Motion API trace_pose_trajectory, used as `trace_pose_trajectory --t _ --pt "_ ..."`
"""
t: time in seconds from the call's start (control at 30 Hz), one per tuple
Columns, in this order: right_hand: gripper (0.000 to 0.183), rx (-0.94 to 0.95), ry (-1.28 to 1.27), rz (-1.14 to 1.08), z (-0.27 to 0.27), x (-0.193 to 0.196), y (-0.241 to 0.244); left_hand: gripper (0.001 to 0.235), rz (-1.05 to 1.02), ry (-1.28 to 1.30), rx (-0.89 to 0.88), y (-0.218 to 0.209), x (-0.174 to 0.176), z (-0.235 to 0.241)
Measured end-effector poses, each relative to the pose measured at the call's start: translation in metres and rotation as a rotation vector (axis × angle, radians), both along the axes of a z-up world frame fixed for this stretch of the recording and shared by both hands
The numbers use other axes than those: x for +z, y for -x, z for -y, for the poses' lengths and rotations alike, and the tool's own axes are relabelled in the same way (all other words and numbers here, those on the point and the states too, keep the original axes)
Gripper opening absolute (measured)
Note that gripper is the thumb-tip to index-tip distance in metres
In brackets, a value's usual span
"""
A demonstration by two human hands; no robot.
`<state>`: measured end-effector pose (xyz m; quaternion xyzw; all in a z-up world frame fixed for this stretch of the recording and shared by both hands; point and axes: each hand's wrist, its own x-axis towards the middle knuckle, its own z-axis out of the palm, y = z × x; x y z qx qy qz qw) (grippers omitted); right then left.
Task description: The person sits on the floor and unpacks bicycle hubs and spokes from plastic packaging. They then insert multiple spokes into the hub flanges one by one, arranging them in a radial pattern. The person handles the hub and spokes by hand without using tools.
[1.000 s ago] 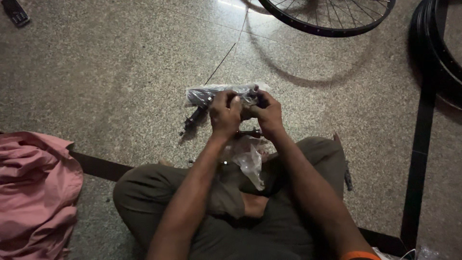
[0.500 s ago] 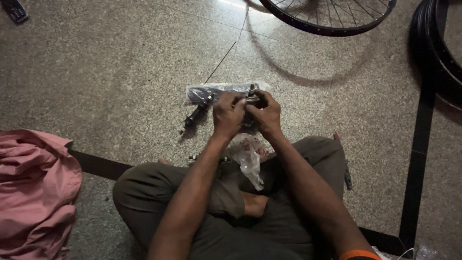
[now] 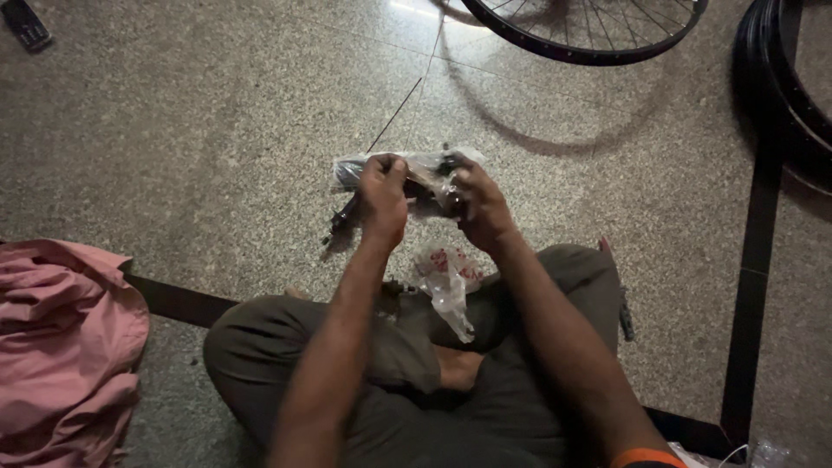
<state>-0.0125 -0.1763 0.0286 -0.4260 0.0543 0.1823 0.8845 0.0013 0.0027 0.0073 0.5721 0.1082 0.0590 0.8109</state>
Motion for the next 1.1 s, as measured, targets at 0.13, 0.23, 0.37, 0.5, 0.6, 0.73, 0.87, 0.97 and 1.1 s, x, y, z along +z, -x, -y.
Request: trace_pose_trajectory --t 0.13,0.23,0.37,0.5,0.6,0.73,0.87,0.97,1.1 --pt "0.061 0.109 -0.018 -0.028 -0.009 -0.001 0.001 0.004 -0.003 0.423 -0.263 0.011 0.032 -0.002" --pt "0.070 0.152 -0.189 -0.138 -0.007 -0.011 0.002 0.007 0.054 0.587 -0.376 0.020 0.064 -0.008" --pt "0.072 0.195 0.017 -0.034 -0.005 -0.018 -0.004 0.008 0.103 0.691 -0.381 0.023 0.099 -0.022" --pt "0.079 0.238 0.244 0.000 -0.011 -0.017 -0.006 0.008 0.267 0.825 -0.260 0.022 0.124 -0.052" --pt "0.085 0.285 0.351 -0.078 -0.017 -0.021 -0.002 0.010 0.412 0.344 -0.101 0.034 0.140 -0.074" --pt "0.087 0.292 0.319 0.020 -0.023 -0.043 -0.004 0.014 0.336 0.714 -0.070 0.018 0.135 -0.095" --pt "0.077 0.428 0.802 0.412 -0.025 -0.068 0.004 0.013 0.258 0.552 0.018 0.004 0.105 -0.088" --pt "0.070 0.450 1.134 0.723 -0.021 -0.060 0.015 0.013 0.186 0.518 0.061 0.000 0.089 -0.077" --pt "0.053 0.442 1.226 0.683 0.008 -0.007 0.026 0.013 0.176 0.496 0.056 0.001 0.090 -0.075"
